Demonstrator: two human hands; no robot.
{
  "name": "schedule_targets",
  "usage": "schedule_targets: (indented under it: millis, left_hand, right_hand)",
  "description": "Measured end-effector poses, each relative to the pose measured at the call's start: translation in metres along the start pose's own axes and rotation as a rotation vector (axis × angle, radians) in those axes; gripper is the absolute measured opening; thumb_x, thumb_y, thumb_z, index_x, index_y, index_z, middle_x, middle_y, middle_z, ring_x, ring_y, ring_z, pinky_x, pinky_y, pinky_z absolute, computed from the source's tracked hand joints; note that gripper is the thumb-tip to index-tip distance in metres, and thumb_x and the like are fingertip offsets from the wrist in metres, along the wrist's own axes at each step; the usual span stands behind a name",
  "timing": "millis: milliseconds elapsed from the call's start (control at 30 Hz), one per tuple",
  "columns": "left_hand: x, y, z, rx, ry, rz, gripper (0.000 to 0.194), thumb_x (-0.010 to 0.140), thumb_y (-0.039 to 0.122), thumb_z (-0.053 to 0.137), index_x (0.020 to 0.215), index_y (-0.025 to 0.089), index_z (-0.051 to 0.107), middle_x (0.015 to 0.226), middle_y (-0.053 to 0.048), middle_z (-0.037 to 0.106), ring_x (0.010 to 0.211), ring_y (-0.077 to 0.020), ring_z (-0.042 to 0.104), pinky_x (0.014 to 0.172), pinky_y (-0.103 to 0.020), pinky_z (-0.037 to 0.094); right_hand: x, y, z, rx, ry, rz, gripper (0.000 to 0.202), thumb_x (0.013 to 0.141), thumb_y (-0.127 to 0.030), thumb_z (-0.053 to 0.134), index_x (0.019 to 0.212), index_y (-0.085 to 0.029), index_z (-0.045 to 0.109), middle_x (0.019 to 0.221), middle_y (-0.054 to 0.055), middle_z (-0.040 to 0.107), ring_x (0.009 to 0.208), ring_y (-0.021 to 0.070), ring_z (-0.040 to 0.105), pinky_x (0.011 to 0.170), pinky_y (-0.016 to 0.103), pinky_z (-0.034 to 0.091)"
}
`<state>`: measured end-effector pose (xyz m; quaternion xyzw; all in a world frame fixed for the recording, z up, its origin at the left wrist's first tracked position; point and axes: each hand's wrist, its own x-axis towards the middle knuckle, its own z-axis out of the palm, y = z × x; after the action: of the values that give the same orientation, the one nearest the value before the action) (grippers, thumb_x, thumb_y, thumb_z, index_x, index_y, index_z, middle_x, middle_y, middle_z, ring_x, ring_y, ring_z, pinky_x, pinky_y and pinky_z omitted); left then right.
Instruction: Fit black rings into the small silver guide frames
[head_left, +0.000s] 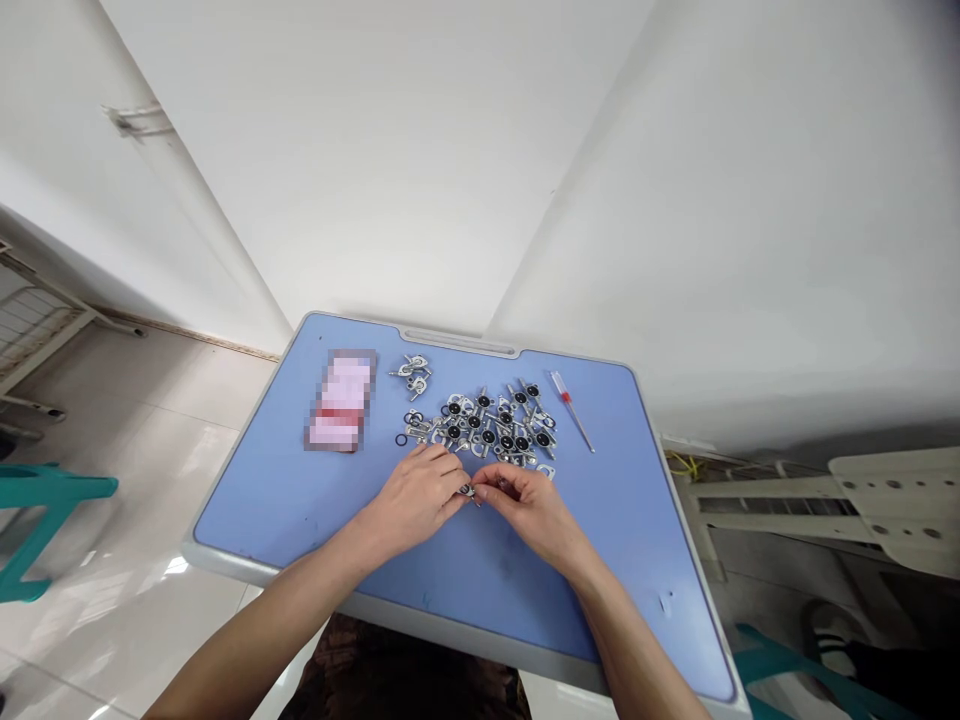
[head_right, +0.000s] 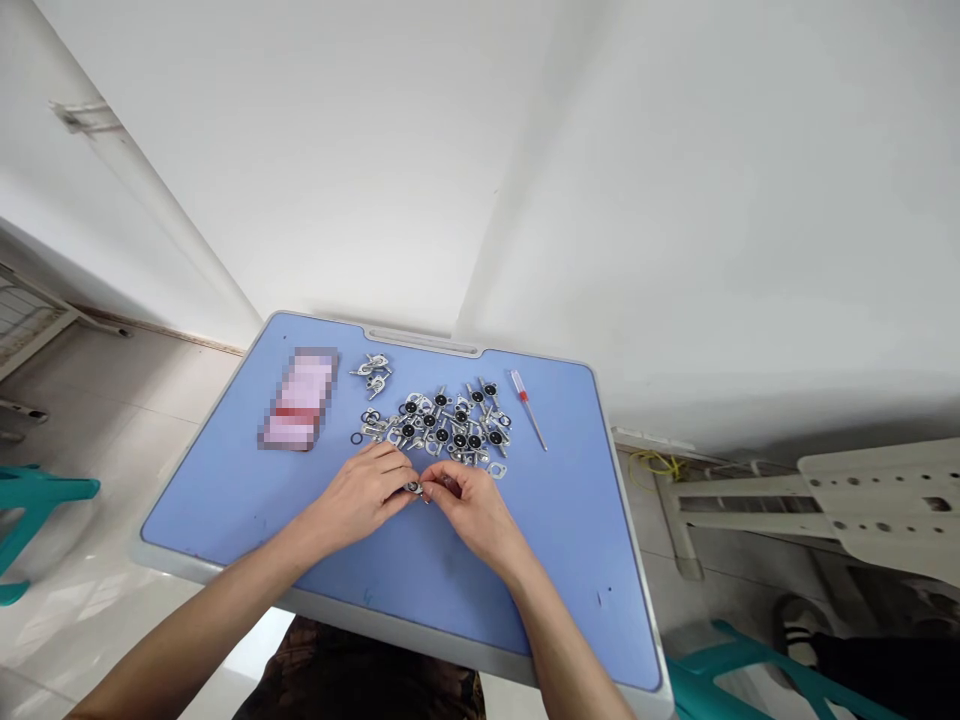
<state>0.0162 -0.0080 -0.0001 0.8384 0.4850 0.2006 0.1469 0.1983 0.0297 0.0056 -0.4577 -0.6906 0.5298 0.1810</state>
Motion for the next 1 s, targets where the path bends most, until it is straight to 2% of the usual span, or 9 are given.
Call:
schedule_targets:
  millis: [133,267,400,533,767,1000]
  left_hand:
    - [0.0,0.0,0.0,0.002,0.005,-0.001,0.007,0.088,0.023,0.056,0.086,0.017,0.06,0.084,-0.002,0.06,0.088,-0.0177,0.052,0.08,-0.033,0.044]
    - [0.0,0.0,0.0,0.013,-0.001,-0.003,0.008,0.088,0.022,0.057,0.083,0.017,0.06,0.082,-0.002,0.06,0.087,-0.0178,0.052,0.079,-0.033,0.043]
    - [0.001,0.001,-0.001,0.019,-0.009,-0.014,0.008,0.088,0.024,0.057,0.084,0.018,0.06,0.083,-0.002,0.059,0.087,-0.0178,0.052,0.08,-0.033,0.043]
    - [0.0,0.001,-0.002,0.018,-0.01,-0.018,0.009,0.088,0.024,0.056,0.084,0.018,0.06,0.083,-0.002,0.059,0.088,-0.0174,0.052,0.084,-0.034,0.042]
    - [0.0,0.001,-0.002,0.017,-0.025,-0.013,0.009,0.089,0.024,0.055,0.084,0.018,0.06,0.084,-0.002,0.061,0.089,-0.0187,0.052,0.084,-0.035,0.042]
    - [0.001,0.001,-0.001,0.014,-0.015,-0.012,0.01,0.089,0.024,0.055,0.085,0.017,0.061,0.086,-0.003,0.061,0.089,-0.0186,0.053,0.083,-0.035,0.042]
  right_hand:
    - [-0.001,0.0,-0.002,-0.023,-0.004,-0.033,0.018,0.084,-0.029,0.051,0.081,-0.017,0.064,0.069,0.0,0.061,0.064,0.0133,0.053,0.06,0.026,0.042]
    - [-0.005,-0.003,-0.004,-0.121,0.03,-0.048,0.015,0.083,-0.03,0.052,0.084,-0.018,0.061,0.07,-0.001,0.06,0.059,0.0118,0.049,0.055,0.024,0.04]
    - [-0.007,-0.008,-0.002,-0.267,0.057,-0.098,0.008,0.081,-0.026,0.055,0.081,-0.02,0.059,0.071,-0.001,0.062,0.057,0.0115,0.049,0.053,0.025,0.039]
    - [-0.008,-0.011,0.003,-0.333,0.093,-0.135,0.01,0.082,-0.024,0.052,0.078,-0.02,0.06,0.071,0.0,0.064,0.059,0.0131,0.053,0.057,0.026,0.042]
    - [-0.006,-0.005,0.001,-0.251,0.094,-0.082,0.018,0.084,-0.027,0.049,0.078,-0.02,0.065,0.066,0.0,0.063,0.058,0.0136,0.052,0.056,0.026,0.041]
    - [-0.003,-0.004,0.0,-0.071,0.044,-0.039,0.019,0.083,-0.03,0.052,0.08,-0.018,0.067,0.074,0.002,0.067,0.07,0.0159,0.058,0.066,0.028,0.045]
